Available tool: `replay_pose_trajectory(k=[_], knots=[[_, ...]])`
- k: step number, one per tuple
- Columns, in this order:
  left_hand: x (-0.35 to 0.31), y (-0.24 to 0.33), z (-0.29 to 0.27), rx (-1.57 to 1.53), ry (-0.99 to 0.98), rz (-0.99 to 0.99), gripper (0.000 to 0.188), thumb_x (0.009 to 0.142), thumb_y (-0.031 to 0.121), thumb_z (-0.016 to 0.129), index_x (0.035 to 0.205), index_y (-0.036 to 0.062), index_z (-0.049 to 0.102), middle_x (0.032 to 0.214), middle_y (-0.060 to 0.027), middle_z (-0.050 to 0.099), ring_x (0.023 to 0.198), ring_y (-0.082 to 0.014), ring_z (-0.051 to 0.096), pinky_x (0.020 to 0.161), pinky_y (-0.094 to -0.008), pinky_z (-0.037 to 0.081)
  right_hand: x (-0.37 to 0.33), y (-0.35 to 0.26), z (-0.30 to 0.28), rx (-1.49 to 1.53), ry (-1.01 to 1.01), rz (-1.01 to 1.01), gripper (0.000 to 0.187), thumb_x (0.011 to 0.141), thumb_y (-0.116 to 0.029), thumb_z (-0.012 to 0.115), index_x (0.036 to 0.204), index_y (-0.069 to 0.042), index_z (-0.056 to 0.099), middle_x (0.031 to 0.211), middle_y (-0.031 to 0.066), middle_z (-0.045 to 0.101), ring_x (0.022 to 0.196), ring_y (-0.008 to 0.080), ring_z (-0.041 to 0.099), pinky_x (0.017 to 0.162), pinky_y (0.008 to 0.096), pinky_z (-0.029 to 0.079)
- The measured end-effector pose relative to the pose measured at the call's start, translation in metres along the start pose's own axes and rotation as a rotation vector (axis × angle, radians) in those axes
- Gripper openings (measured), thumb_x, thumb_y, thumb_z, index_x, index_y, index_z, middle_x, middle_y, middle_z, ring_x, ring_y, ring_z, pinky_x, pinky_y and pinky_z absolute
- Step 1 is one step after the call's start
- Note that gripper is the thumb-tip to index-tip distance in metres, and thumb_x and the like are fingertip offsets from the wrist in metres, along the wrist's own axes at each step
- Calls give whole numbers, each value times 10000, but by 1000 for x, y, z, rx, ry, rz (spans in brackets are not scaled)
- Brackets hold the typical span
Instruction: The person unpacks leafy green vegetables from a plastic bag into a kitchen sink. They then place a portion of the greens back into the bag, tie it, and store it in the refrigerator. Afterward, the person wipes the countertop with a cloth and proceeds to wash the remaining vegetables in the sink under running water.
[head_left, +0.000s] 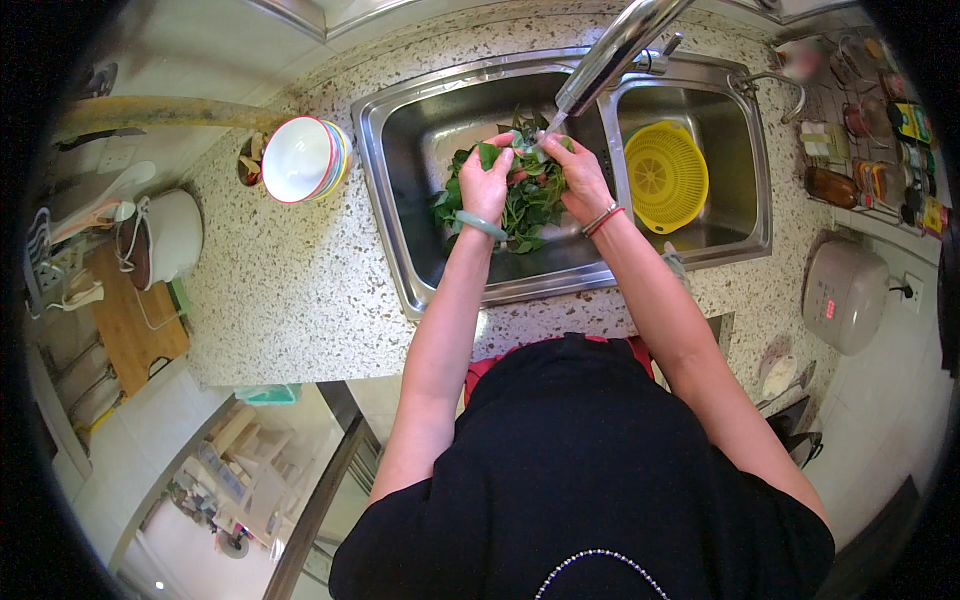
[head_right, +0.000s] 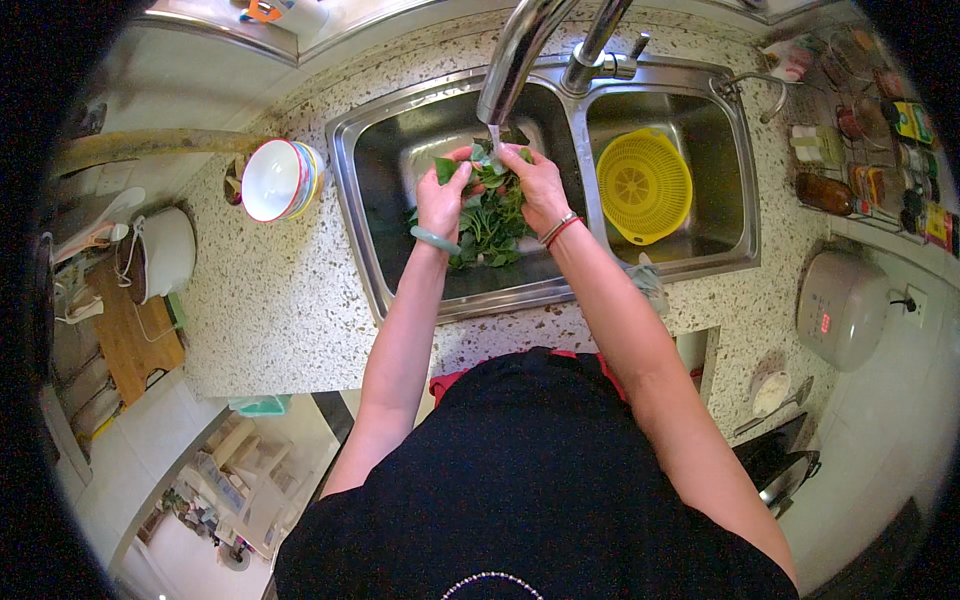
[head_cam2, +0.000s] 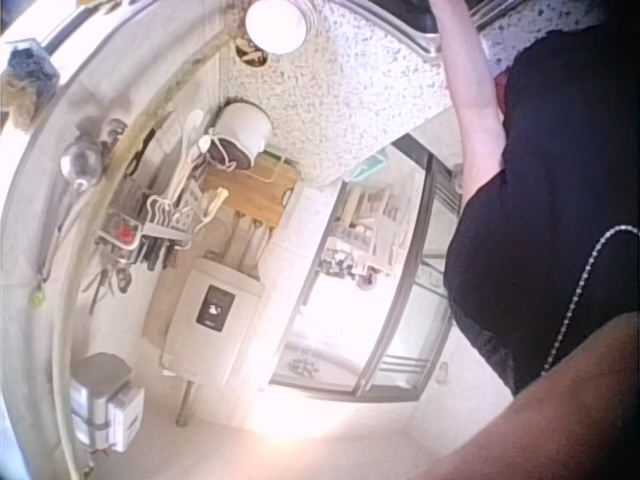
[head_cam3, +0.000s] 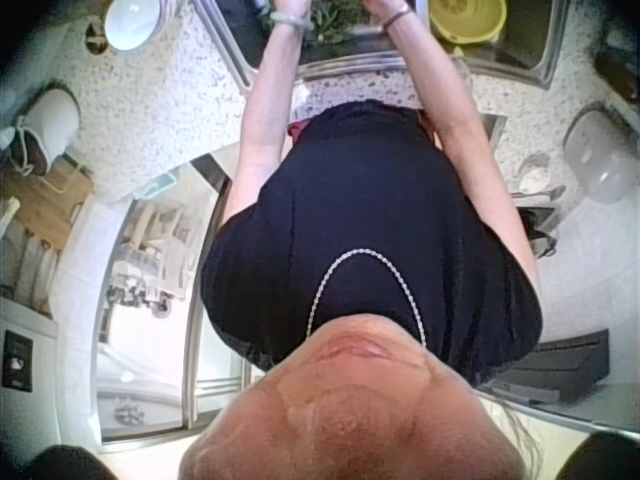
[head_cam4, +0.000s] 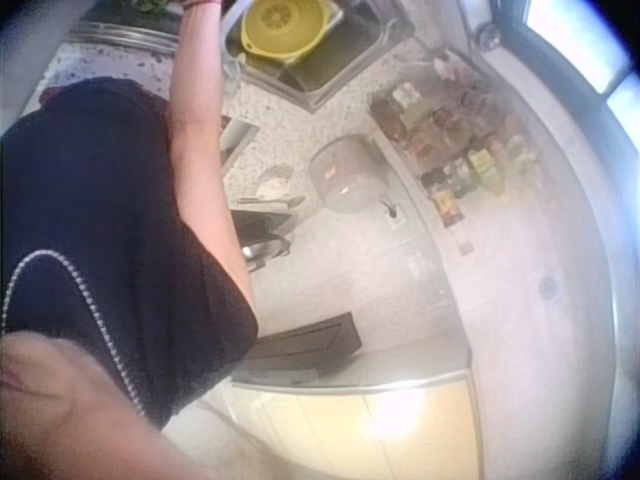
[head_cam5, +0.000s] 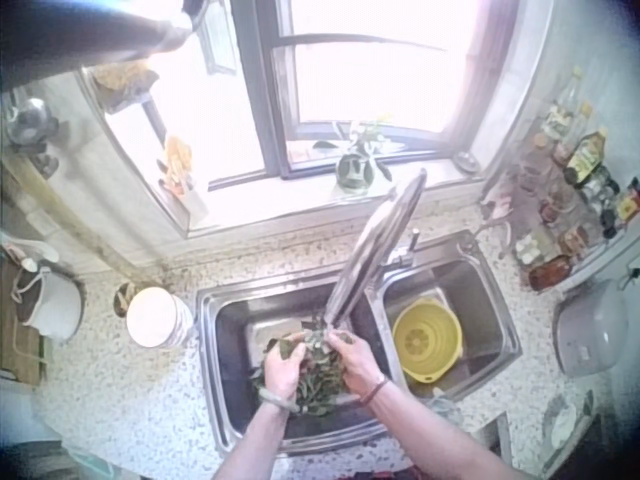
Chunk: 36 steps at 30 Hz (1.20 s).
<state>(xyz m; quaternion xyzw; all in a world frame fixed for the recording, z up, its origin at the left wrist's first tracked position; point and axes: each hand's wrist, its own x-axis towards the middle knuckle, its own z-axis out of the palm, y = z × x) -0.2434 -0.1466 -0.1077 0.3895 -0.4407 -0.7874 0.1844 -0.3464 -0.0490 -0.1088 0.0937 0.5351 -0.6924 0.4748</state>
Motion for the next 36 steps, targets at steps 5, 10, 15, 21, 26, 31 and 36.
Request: replay_pose_trajectory(k=[5, 10, 15, 21, 26, 31, 36], knots=[[-2, 5, 8, 226, -48, -114, 243, 851, 204, 683, 1035, 50, 647, 874, -3, 628, 724, -78, 579, 608, -249, 543, -1, 4, 0, 53, 17, -40, 221, 852, -205, 676, 1002, -58, 607, 858, 16, 631, 740, 109, 580, 618, 256, 463], [-1, -1, 5, 378, -8, 1, 226, 842, 173, 691, 1008, 28, 641, 881, -10, 631, 682, -86, 587, 544, -242, 541, 1, 4, -2, 71, 1, -24, 246, 846, -227, 686, 998, -50, 608, 860, 12, 621, 717, 102, 566, 611, 250, 456], [4, -13, 0, 298, 179, 207, 191, 872, 161, 650, 984, 14, 605, 872, -67, 629, 703, -120, 613, 544, -261, 548, -5, 4, -6, 1, -9, -56, 260, 831, -222, 703, 1001, -48, 610, 843, 6, 608, 699, 83, 546, 598, 241, 447], [-2, -10, 10, 505, 128, 376, 92, 866, 133, 648, 916, 59, 671, 864, 1, 647, 697, -60, 570, 575, -223, 489, -17, 4, 9, -85, -29, -124, 203, 854, -156, 661, 1010, -29, 626, 817, -5, 603, 671, 80, 527, 583, 242, 444], [-4, -9, 7, 303, -23, 182, 153, 852, 99, 654, 998, 54, 647, 887, 2, 646, 769, -51, 573, 635, -207, 489, -9, 5, 0, -76, -22, -80, 206, 875, -161, 632, 1027, -23, 623, 856, 14, 633, 719, 93, 566, 595, 242, 451], [-9, -12, 10, 237, 3, 180, 281, 829, 61, 669, 1100, 40, 597, 883, -18, 645, 757, -73, 598, 647, -211, 500, -14, 5, 6, 36, -47, -57, 199, 881, -145, 616, 1027, -9, 619, 892, 37, 652, 757, 113, 597, 631, 252, 481], [-6, -11, 9, 280, 15, 144, 214, 865, 95, 645, 1070, 40, 617, 877, -38, 643, 751, -102, 622, 642, -243, 536, -16, 1, 6, 45, -138, -51, 200, 869, -124, 629, 1030, -7, 615, 926, 60, 652, 795, 123, 608, 673, 265, 509]])
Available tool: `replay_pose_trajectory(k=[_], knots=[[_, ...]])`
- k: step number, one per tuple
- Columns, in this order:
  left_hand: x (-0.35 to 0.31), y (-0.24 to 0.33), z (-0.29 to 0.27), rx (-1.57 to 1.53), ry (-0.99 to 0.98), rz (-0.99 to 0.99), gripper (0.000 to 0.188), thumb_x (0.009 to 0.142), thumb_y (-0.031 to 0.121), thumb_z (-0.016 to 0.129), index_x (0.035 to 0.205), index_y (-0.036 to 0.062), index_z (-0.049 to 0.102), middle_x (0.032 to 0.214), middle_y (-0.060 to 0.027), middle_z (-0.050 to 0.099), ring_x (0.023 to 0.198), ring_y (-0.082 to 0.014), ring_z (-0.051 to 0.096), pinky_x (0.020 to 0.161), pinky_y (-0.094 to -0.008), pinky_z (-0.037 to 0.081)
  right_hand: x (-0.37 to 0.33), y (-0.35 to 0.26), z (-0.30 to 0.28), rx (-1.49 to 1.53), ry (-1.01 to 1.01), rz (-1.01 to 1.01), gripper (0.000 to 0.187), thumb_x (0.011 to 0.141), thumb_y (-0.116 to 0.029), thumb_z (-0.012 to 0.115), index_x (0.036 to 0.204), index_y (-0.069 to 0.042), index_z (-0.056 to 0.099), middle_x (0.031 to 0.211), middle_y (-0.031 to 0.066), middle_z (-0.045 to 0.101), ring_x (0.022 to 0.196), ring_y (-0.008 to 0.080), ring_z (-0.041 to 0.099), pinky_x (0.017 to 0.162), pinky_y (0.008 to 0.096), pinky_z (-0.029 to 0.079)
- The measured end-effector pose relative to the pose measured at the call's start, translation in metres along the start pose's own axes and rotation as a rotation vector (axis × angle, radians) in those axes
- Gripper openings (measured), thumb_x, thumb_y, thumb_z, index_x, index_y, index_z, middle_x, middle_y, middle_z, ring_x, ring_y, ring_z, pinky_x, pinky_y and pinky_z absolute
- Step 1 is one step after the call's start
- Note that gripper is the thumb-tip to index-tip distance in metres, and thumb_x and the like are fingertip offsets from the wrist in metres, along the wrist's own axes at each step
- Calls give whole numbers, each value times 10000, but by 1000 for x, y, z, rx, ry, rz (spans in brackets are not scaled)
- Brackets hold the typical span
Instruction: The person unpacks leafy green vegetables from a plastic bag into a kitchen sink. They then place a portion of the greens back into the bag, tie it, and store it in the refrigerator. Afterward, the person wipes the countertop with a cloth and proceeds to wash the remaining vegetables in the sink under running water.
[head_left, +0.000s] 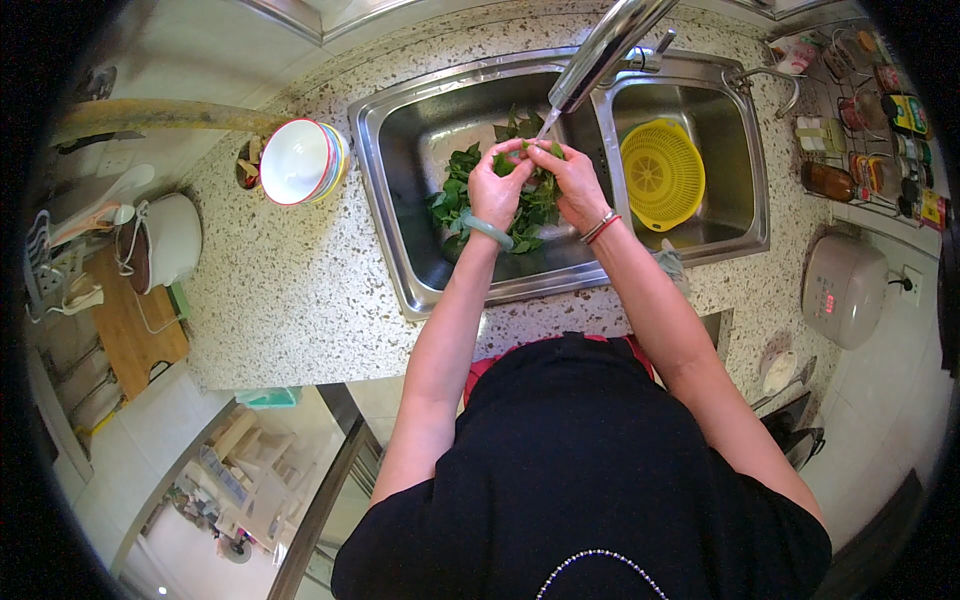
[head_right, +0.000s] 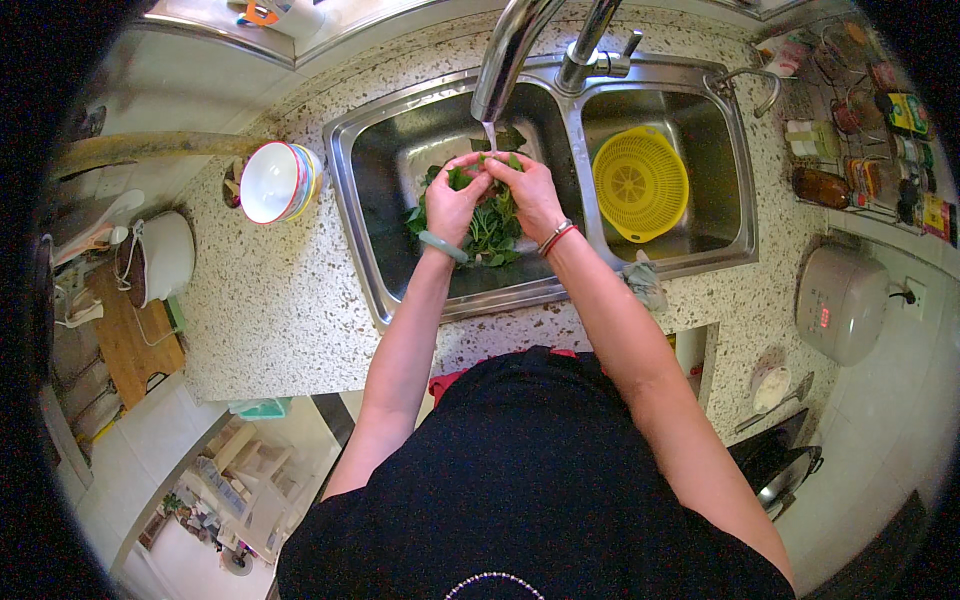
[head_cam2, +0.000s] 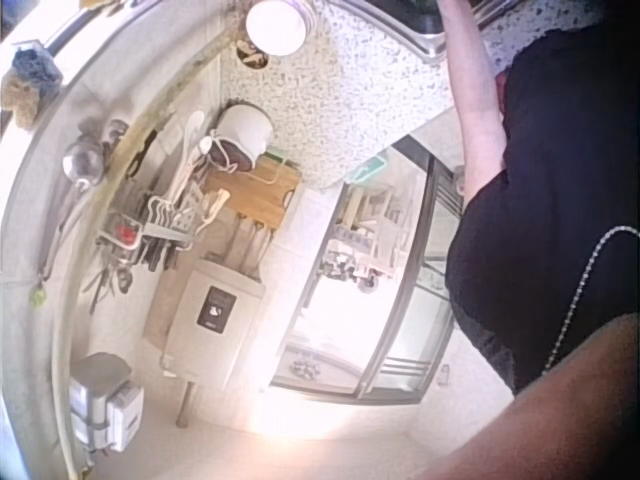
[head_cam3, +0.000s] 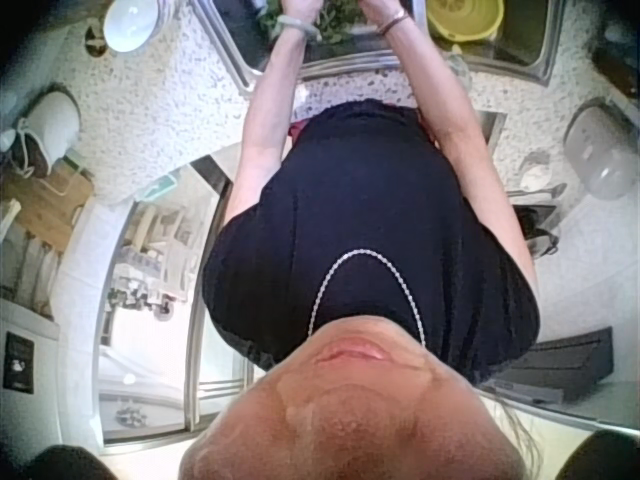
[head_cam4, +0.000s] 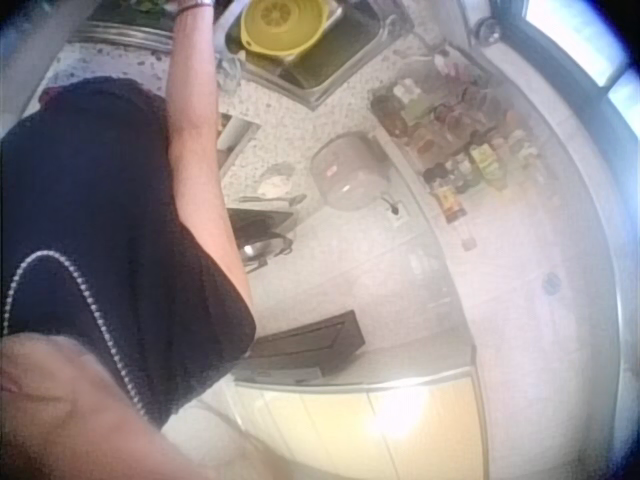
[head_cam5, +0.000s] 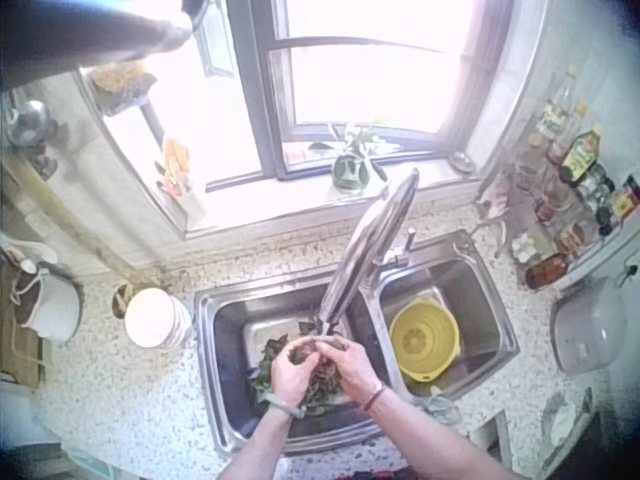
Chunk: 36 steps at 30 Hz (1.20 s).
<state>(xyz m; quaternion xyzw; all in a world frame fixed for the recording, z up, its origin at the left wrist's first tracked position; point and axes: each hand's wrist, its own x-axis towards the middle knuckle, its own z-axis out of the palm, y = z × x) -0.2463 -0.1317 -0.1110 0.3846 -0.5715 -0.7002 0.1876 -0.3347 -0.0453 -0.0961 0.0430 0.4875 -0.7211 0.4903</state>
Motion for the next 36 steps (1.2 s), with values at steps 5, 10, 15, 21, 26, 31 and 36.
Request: replay_pose_trajectory(k=[5, 10, 15, 21, 26, 31, 36], knots=[[3, 5, -4, -251, 67, -59, 220, 868, 212, 666, 1000, 37, 639, 855, -20, 644, 735, -107, 625, 594, -239, 536, 0, -1, -3, 11, 19, 34, 217, 857, -88, 637, 1046, 8, 589, 918, 69, 647, 797, 142, 627, 709, 278, 533], [8, 8, -6, 92, -67, -191, 245, 827, 288, 706, 937, 77, 650, 820, -5, 641, 678, -79, 601, 573, -227, 498, 2, 5, -8, -344, 57, -97, 262, 825, -78, 674, 1056, 5, 581, 894, 48, 631, 792, 118, 617, 690, 259, 517], [11, 1, -11, -71, -4, -241, 200, 852, 240, 677, 956, 73, 641, 813, 4, 643, 708, -72, 593, 581, -227, 492, -1, -1, -5, -289, 26, -60, 270, 826, -84, 677, 1063, 8, 588, 869, 38, 620, 757, 106, 602, 656, 243, 507], [9, 9, -16, -164, 21, -230, 190, 898, 209, 618, 1007, 54, 621, 904, -36, 677, 725, -94, 590, 626, -245, 472, -4, -6, -10, -156, 21, -4, 195, 862, -150, 649, 981, 2, 620, 809, 13, 600, 682, 76, 551, 586, 230, 499], [11, 2, -9, 133, 96, 8, 138, 866, 133, 642, 960, 33, 628, 844, -33, 656, 709, -88, 587, 643, -228, 482, -5, -7, 4, -264, 76, -16, 265, 831, -228, 697, 964, -11, 624, 776, 6, 593, 649, 63, 534, 550, 222, 466], [12, 1, -8, 33, 25, 165, 205, 849, 83, 660, 1035, 25, 597, 848, -45, 641, 754, -87, 593, 656, -225, 499, 1, -6, -1, -307, 53, -27, 248, 816, -179, 699, 978, -5, 629, 727, 17, 590, 639, 79, 544, 554, 234, 462], [8, 11, -16, -247, -19, -105, 260, 863, 86, 642, 1102, 35, 554, 881, -47, 637, 751, -101, 608, 659, -236, 508, -2, -11, -4, -269, 37, -41, 194, 820, -95, 656, 988, 2, 647, 779, 26, 620, 675, 91, 565, 588, 238, 470]])
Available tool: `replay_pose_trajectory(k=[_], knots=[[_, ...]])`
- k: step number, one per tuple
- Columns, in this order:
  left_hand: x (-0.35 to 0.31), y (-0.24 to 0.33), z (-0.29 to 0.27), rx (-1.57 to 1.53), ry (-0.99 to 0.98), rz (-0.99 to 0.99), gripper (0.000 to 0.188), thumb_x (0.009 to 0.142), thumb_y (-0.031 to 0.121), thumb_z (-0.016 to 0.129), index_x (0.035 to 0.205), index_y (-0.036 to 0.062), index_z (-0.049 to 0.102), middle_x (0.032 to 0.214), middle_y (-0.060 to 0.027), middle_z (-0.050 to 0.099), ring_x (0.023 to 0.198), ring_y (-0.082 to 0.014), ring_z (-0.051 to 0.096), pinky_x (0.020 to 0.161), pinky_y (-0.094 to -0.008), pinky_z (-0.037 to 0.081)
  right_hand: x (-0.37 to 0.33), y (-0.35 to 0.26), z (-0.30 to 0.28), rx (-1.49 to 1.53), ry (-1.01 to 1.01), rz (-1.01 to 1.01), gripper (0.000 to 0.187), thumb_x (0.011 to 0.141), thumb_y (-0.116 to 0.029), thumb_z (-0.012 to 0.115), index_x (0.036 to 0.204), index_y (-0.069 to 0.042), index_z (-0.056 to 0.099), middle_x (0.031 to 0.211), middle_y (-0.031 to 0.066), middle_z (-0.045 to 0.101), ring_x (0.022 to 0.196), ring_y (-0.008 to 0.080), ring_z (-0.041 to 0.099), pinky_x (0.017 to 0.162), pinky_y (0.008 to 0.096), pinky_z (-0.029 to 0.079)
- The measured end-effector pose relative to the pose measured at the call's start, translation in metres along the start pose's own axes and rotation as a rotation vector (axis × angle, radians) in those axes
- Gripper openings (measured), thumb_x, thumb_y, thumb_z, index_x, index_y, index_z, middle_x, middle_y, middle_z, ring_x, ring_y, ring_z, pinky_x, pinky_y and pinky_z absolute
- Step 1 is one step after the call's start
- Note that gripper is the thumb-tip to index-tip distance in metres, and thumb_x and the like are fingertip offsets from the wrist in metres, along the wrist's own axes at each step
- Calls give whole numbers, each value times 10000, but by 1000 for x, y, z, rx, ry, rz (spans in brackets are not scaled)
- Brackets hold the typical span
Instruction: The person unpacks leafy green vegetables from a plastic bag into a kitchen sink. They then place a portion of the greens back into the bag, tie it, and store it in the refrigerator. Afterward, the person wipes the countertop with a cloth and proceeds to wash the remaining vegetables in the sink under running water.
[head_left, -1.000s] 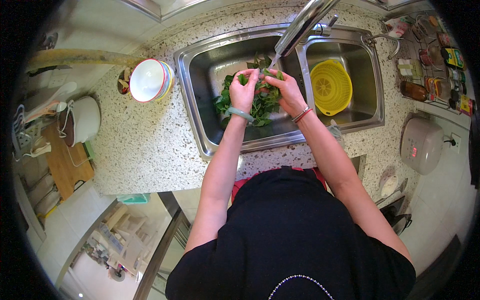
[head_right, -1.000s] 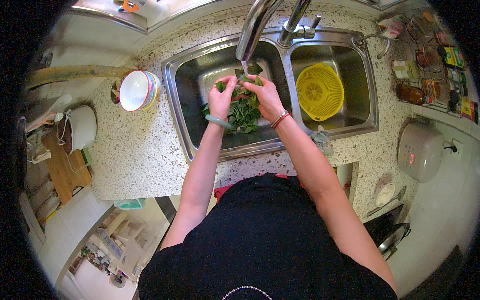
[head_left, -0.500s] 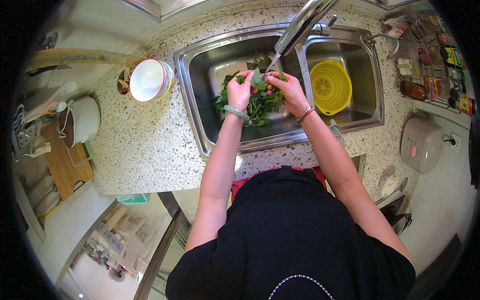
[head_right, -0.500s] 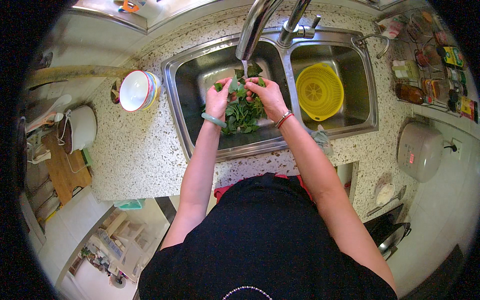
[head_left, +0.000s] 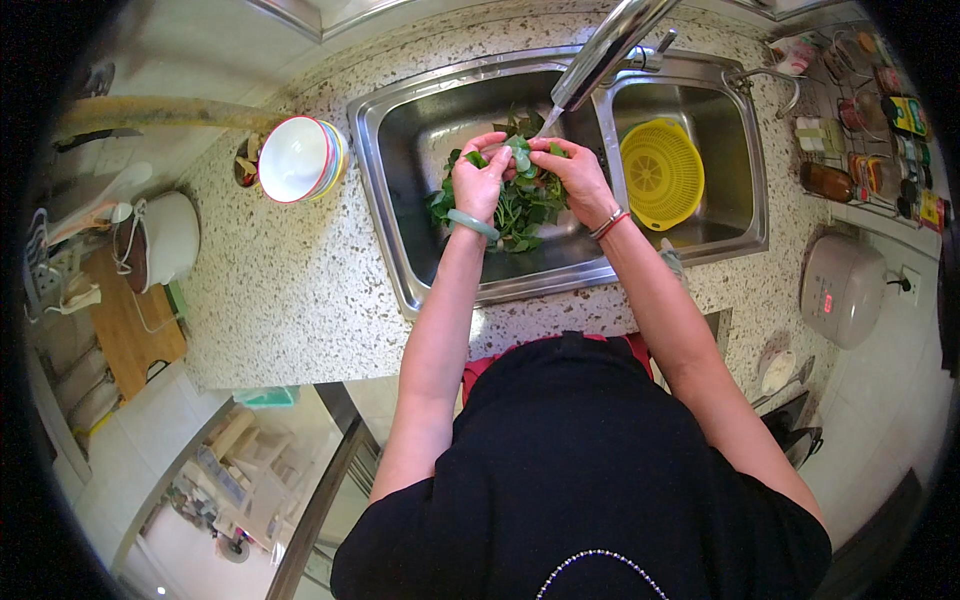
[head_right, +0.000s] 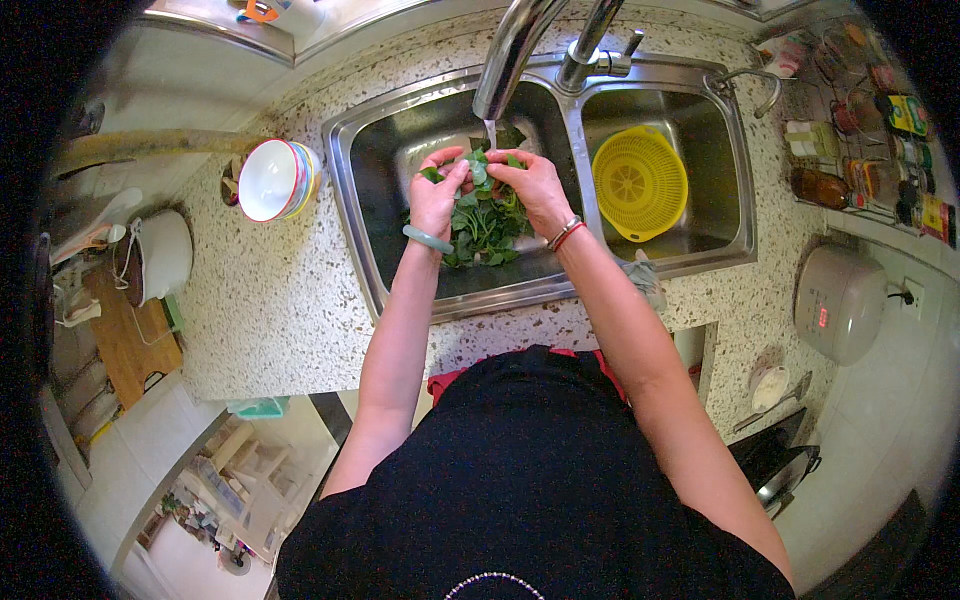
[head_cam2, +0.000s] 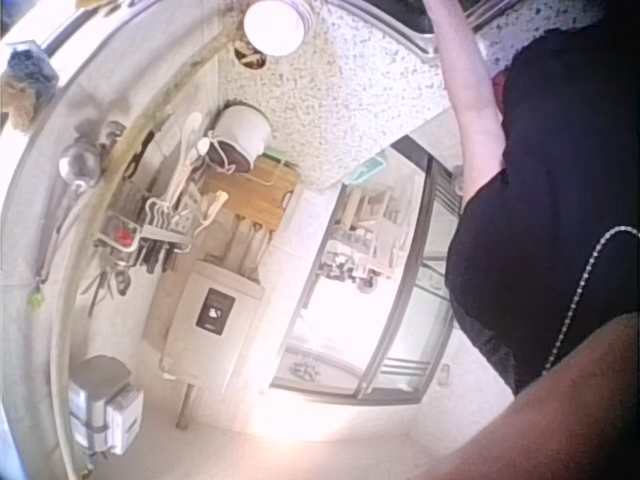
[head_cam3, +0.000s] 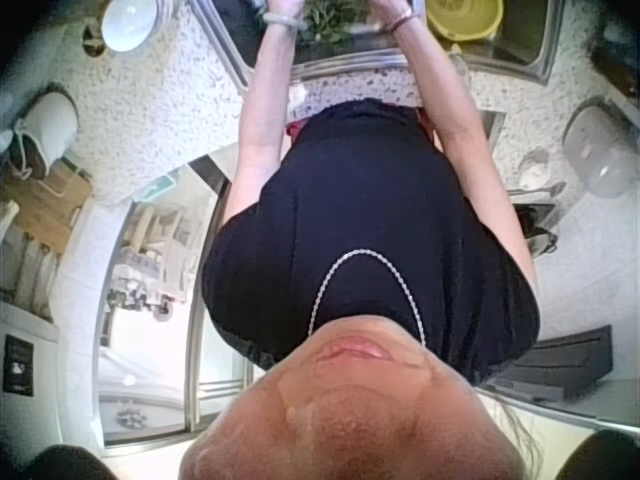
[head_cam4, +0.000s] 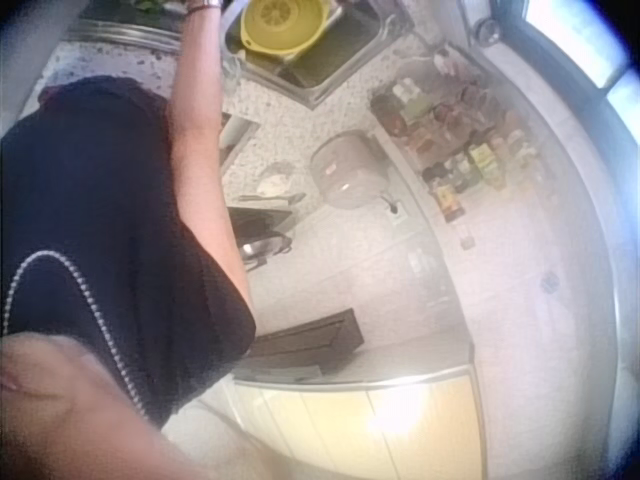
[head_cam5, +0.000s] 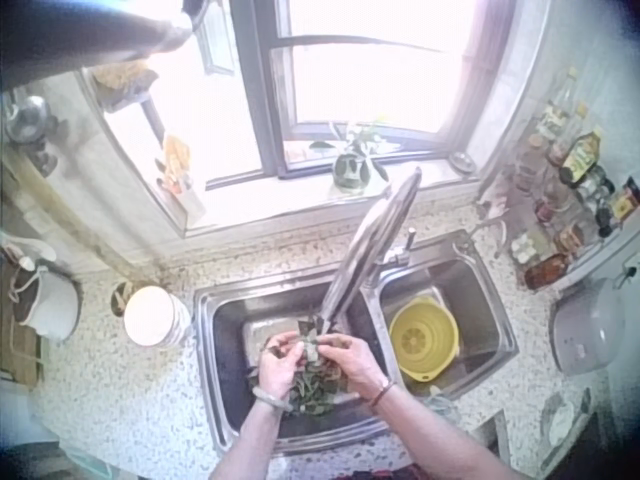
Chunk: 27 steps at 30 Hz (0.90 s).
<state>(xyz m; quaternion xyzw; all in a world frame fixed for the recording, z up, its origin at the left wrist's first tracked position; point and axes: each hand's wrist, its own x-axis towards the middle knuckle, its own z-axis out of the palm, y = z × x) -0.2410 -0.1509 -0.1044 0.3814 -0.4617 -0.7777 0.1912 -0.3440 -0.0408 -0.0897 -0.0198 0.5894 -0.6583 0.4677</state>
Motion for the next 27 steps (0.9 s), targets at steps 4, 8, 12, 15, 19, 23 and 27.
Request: replay_pose_trajectory(k=[4, 8, 12, 15, 19, 23, 27], knots=[[1, 5, 11, 6, 23, -54, 285, 817, 141, 712, 1053, 49, 582, 882, -44, 647, 733, -90, 599, 649, -233, 497, 2, 3, 0, -9, 18, -7, 190, 843, -97, 642, 1011, -9, 638, 810, 4, 616, 697, 81, 561, 594, 223, 454], [12, -17, 7, 443, -18, 192, 353, 778, 193, 762, 1059, 57, 597, 940, -25, 636, 754, -109, 598, 681, -235, 491, 6, 1, 0, -102, 61, -68, 183, 843, -88, 637, 1005, -3, 636, 778, 1, 600, 662, 80, 549, 586, 220, 448], [11, -10, 11, -31, -85, -40, 336, 784, 77, 732, 1088, 43, 593, 905, -36, 642, 768, -100, 608, 679, -231, 508, 9, 0, -8, -39, 60, -27, 190, 838, -91, 648, 1003, 1, 633, 752, 3, 589, 648, 80, 542, 583, 219, 447], [6, -8, 12, -189, -98, -129, 355, 801, 19, 694, 1134, 35, 569, 891, -36, 639, 758, -102, 613, 670, -238, 519, 12, 6, -16, 80, 55, -24, 218, 830, -125, 663, 1004, 4, 650, 751, 0, 600, 662, 83, 544, 570, 238, 469], [7, -15, 10, -66, -82, -43, 383, 819, 38, 683, 1178, 26, 551, 941, -31, 643, 777, -98, 612, 671, -218, 499, 6, -2, -4, 149, 70, 159, 248, 829, -216, 691, 995, -34, 662, 757, -15, 600, 684, 86, 538, 569, 230, 459], [7, -12, 16, -7, -102, -39, 312, 846, 37, 648, 1151, 25, 581, 946, -41, 645, 785, -109, 615, 681, -231, 511, 15, 8, -3, 51, 72, 91, 226, 819, -216, 703, 955, -40, 664, 770, -15, 604, 669, 80, 526, 547, 216, 433], [5, -10, 10, -58, -69, -82, 267, 895, 89, 597, 1155, 31, 589, 941, -38, 642, 776, -119, 606, 690, -245, 514, 17, 14, -4, 121, 68, 129, 206, 848, -213, 677, 975, -59, 625, 820, -13, 603, 668, 66, 536, 559, 242, 473]])
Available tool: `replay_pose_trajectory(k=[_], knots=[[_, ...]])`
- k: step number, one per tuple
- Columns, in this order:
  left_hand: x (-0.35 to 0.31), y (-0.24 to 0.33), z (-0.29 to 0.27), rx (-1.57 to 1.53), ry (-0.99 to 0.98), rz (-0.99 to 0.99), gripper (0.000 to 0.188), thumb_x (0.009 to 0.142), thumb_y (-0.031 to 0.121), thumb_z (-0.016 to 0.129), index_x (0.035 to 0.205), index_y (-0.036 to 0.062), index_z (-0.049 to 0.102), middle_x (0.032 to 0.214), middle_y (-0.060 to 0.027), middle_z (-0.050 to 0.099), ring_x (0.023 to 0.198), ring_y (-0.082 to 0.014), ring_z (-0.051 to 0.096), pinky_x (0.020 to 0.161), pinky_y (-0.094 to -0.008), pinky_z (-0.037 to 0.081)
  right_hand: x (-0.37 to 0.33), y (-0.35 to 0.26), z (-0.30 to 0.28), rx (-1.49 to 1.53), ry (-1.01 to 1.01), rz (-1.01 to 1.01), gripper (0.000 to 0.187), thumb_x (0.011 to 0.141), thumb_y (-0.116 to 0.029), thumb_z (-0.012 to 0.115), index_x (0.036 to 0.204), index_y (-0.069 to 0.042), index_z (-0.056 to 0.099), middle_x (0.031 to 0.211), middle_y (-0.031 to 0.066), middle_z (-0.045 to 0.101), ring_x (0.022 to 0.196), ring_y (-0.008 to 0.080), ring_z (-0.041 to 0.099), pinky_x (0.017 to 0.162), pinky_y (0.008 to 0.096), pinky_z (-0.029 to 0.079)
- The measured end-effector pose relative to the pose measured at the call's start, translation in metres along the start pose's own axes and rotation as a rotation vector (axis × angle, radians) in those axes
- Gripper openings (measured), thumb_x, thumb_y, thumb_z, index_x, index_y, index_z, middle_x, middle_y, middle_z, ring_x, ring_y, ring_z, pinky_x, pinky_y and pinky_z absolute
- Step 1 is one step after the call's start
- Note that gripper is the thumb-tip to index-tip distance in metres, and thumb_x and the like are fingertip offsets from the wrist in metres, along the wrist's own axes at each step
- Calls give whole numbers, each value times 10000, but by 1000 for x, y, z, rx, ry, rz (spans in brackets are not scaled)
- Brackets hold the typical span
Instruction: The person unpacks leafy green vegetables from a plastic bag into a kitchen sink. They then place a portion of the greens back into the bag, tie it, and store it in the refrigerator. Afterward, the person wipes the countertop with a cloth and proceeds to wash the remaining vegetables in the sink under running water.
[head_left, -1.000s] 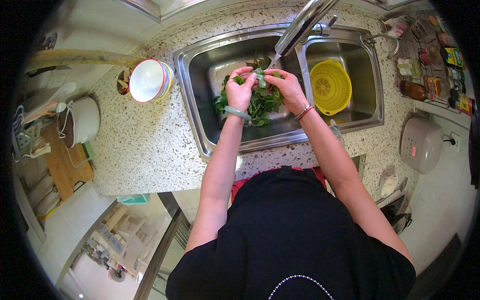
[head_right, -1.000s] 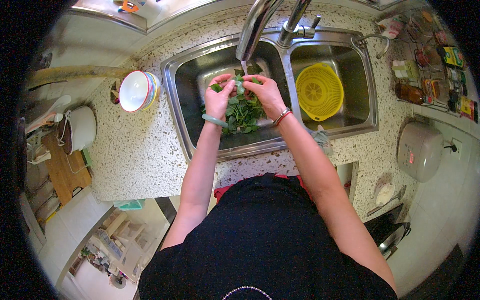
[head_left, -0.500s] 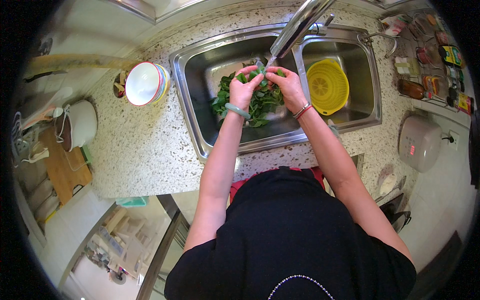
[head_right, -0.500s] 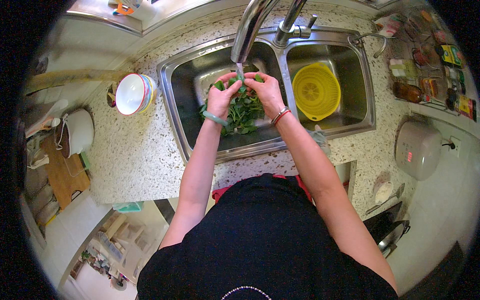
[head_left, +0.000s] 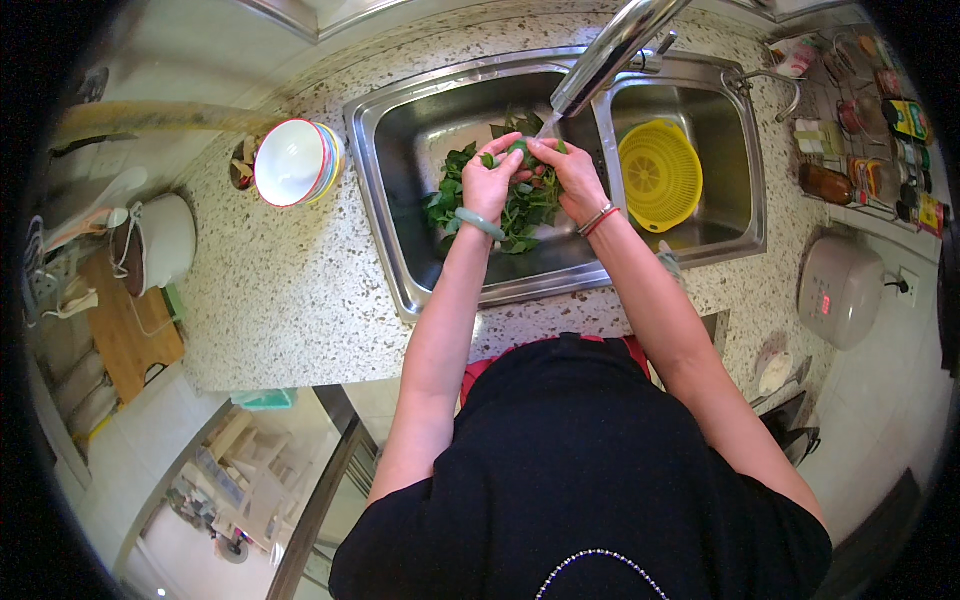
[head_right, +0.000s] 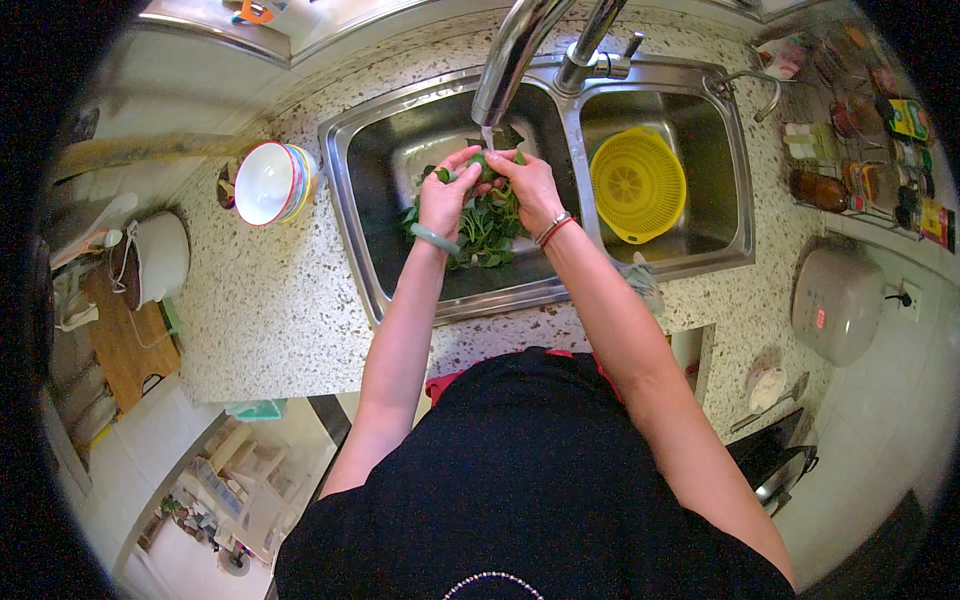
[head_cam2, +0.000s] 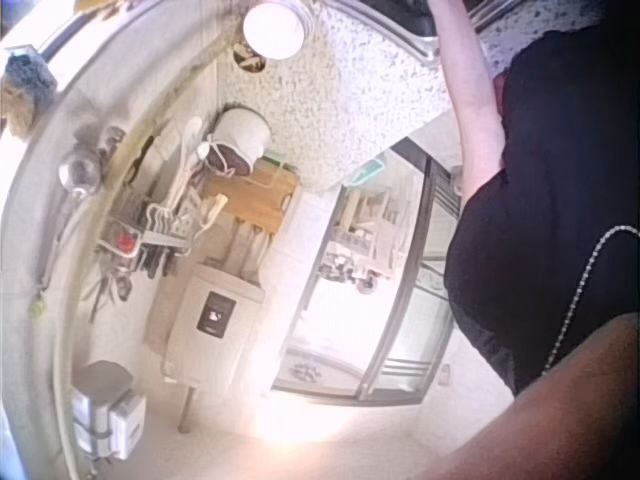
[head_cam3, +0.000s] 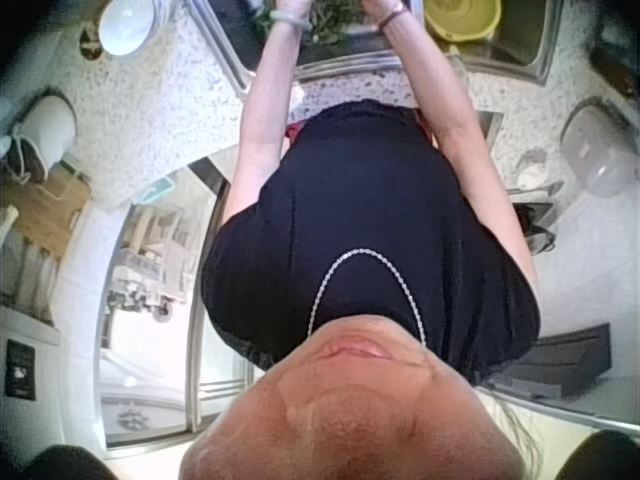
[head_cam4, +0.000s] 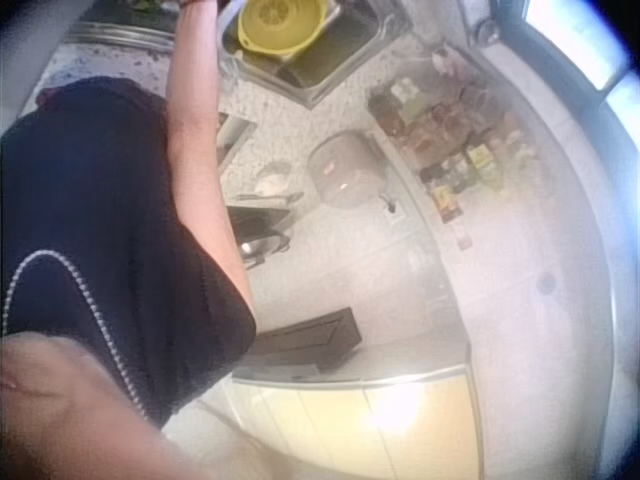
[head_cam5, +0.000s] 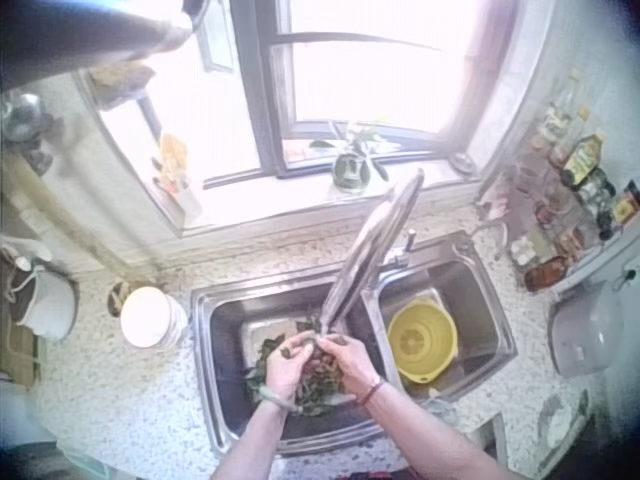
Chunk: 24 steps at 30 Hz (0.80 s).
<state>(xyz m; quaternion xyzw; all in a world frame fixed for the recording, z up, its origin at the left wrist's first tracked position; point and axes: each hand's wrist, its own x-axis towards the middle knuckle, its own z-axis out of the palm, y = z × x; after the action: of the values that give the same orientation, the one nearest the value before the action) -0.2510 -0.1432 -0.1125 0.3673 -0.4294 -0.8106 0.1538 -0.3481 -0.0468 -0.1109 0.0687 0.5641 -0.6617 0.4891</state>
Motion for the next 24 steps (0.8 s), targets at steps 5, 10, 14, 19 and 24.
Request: replay_pose_trajectory(k=[5, 10, 14, 19, 24], knots=[[-3, -1, -6, -170, 49, -93, 356, 969, 311, 466, 1184, 53, 584, 1011, -43, 625, 850, -137, 579, 722, -286, 498, -5, 0, 0, 87, 2, 8, 163, 878, -172, 637, 967, -37, 618, 834, 1, 607, 677, 75, 549, 587, 247, 505], [6, -4, -4, -289, -122, -246, 579, 976, 533, 278, 1266, 103, 535, 1059, -28, 599, 973, -142, 518, 802, -316, 440, -12, -1, 9, 57, -30, -1, 187, 874, -207, 649, 976, -53, 618, 846, -2, 604, 693, 70, 542, 592, 241, 490], [13, -6, 14, -229, 2, -199, 645, 941, 610, 278, 1296, 123, 508, 1047, -6, 610, 947, -144, 532, 835, -297, 429, -12, 12, 24, -403, 22, -301, 228, 853, -240, 670, 950, -43, 611, 828, -9, 596, 737, 75, 541, 630, 225, 434], [14, -16, 19, -303, 50, -107, 485, 991, 417, 365, 1286, 55, 498, 1130, -58, 592, 1031, -164, 532, 921, -307, 410, 4, 15, 17, -350, 96, -215, 183, 858, -216, 655, 920, -51, 605, 832, -5, 598, 755, 78, 545, 640, 229, 439], [19, -43, 32, 82, 87, 270, 391, 987, 222, 424, 1307, 3, 470, 1326, -131, 490, 1210, -219, 466, 1016, -307, 350, 26, 30, 14, 87, 142, -164, 154, 865, -186, 631, 853, -42, 580, 787, 17, 589, 680, 99, 534, 564, 276, 446]])
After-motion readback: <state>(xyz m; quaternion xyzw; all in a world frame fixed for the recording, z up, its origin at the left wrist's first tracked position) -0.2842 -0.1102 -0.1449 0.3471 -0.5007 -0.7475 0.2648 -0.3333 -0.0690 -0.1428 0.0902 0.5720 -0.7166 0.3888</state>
